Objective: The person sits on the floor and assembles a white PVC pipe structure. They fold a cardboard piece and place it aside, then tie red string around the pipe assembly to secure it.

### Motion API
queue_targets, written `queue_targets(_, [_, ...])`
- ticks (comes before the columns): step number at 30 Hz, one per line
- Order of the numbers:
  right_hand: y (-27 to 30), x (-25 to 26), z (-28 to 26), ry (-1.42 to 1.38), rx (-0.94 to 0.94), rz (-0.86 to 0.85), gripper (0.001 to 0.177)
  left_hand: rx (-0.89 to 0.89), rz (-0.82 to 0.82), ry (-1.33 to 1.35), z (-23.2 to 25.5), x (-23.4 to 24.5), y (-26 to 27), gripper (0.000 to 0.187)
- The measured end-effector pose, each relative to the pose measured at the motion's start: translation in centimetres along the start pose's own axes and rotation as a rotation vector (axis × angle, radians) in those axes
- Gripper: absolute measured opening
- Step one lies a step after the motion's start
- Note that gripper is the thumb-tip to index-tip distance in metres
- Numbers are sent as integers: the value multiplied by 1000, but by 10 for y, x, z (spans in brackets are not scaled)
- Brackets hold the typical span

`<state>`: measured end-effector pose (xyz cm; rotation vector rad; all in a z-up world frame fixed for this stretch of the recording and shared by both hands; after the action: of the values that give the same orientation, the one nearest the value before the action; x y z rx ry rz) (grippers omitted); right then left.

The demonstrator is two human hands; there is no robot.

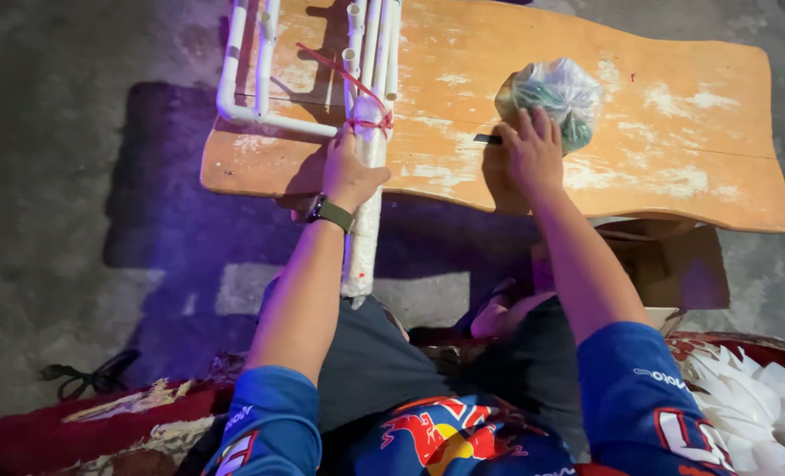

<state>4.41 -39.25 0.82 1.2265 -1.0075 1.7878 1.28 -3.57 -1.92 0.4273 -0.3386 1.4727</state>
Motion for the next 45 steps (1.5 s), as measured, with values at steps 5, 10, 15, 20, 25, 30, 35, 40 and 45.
queue_targets(5, [4,-21,29,45,-91,-41,28,-40,-67,21,11,1,-2,105])
queue_targets(10, [23,-27,59,23,-191,-51,27,-60,-89,-16,18,-2,-2,98])
queue_targets(15, [35,-15,56,-125,-165,35,42,-128,-187,10,25,-6,-6,93])
queue_targets(20, [26,-7,12,-502,-65,-83,41,-213,-354,12,38,-27,-3,99])
queue_targets(25, [30,7,-6,-335,-79,-163,47,-296,-521,-139,55,-18,-2,95])
queue_targets(30, [42,7,21,-266,-190,-177,52,-112,-238,-438,59,18,7,63])
queue_targets(35, [50,-5,39,-249,-273,-202,48,-174,90,-553,48,36,13,54])
queue_targets(40, [46,-11,34,-348,-199,-32,51,-208,121,-549,36,33,15,57])
queue_targets(45, [41,-20,21,-378,-90,-35,46,-266,22,-420,36,38,26,52])
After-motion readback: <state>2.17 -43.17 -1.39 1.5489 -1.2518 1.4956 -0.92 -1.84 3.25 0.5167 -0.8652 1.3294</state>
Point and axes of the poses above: each hand's wrist, its own y-axis away from the middle knuckle, its own x-axis out of the back of the hand, z = x × y, the point moved 3 cm from there along -y, towards the middle knuckle, and after that the axes turned 11 degrees about -z, right-handed, at the moved point
